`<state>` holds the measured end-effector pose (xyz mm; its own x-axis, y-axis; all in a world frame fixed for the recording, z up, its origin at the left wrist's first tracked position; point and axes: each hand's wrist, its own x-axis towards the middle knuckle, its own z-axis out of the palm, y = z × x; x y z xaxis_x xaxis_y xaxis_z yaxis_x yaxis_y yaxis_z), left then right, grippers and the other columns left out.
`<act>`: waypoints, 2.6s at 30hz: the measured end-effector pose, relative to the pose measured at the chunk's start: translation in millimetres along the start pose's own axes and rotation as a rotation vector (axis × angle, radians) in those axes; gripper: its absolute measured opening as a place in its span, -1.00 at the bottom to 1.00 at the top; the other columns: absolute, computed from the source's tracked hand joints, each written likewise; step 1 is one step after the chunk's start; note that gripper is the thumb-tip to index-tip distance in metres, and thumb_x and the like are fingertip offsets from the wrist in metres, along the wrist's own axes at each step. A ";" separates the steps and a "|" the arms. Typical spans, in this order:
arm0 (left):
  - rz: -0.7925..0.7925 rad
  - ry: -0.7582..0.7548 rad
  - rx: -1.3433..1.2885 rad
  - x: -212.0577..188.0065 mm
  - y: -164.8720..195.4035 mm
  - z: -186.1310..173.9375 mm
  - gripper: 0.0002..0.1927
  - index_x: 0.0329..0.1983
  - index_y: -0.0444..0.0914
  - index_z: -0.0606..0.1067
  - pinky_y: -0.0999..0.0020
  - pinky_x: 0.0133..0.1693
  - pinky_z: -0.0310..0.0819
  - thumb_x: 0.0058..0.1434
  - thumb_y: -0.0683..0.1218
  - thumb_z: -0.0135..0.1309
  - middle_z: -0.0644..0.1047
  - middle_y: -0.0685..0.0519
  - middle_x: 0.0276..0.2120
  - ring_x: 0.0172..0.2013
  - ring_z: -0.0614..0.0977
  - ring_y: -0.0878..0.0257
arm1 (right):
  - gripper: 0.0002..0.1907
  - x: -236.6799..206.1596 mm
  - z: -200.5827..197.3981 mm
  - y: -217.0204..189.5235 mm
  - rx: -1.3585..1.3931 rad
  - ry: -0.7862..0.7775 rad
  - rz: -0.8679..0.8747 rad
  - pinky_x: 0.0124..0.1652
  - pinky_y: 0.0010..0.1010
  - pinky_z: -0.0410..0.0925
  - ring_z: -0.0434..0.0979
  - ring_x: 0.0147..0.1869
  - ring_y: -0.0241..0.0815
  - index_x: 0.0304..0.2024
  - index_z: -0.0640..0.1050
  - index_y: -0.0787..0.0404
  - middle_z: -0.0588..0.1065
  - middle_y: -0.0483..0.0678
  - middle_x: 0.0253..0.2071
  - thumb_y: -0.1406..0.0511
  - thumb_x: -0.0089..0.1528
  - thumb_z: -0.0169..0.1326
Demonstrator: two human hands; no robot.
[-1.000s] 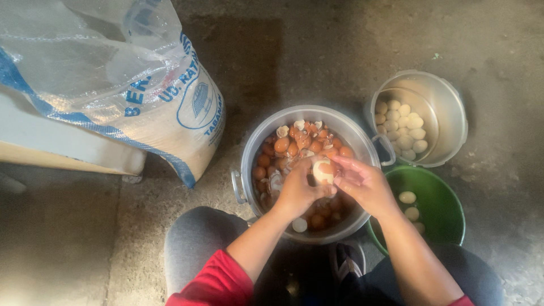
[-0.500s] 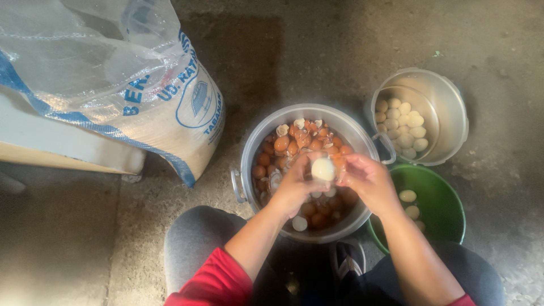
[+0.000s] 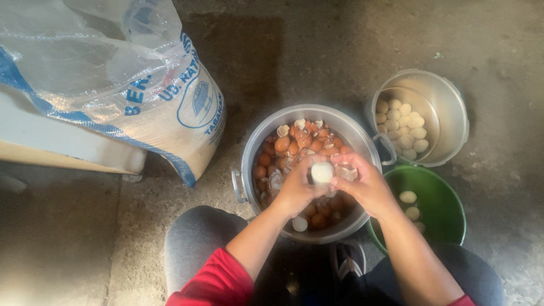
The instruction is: The person peels boiled eggs by hand, removing the shells and placing the peeled eggs into a green bowl. The shells are discarded into a bucket of water.
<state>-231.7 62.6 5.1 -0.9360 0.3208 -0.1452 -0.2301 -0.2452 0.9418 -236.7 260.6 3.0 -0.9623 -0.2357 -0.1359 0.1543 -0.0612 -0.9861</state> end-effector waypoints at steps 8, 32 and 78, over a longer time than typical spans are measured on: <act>-0.054 -0.027 -0.102 0.2 3.5 1.6 -0.31 0.21 -0.28 0.37 0.35 -0.08 0.61 -0.03 -0.34 0.28 0.50 0.00 0.02 -0.02 0.61 0.22 | -0.66 -4.6 -4.5 -1.7 -0.274 0.041 -0.074 0.05 -0.42 0.40 0.50 0.08 -0.27 0.00 0.55 0.25 0.54 -0.07 -0.01 0.51 0.15 0.16; 0.053 0.353 0.203 24.4 -55.7 -37.1 -0.46 0.31 -0.30 0.43 0.25 -0.01 0.45 0.33 0.03 0.15 0.54 -0.10 0.10 0.05 0.59 0.09 | -0.60 45.8 44.4 79.4 0.443 0.144 0.497 -0.18 -0.14 0.48 0.59 -0.07 -0.10 0.10 0.50 0.05 0.56 -0.07 0.00 0.01 0.35 -0.03; -0.522 -0.058 1.022 15.1 -155.3 -26.2 -0.53 -0.10 -0.20 0.65 0.12 -0.03 0.63 -0.10 0.04 0.25 0.67 -0.15 -0.11 -0.07 0.70 -0.03 | -0.44 -14.1 -42.4 5.2 0.231 0.169 0.345 0.15 -0.21 0.45 0.53 0.25 0.00 0.32 0.37 0.24 0.48 0.16 0.25 0.11 0.34 -0.07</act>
<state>-217.1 81.5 -151.3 -0.7702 0.2130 -0.6012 -0.2379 0.7786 0.5807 -231.8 304.8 -4.2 -0.8660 -0.1201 -0.4854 0.5000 -0.2260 -0.8360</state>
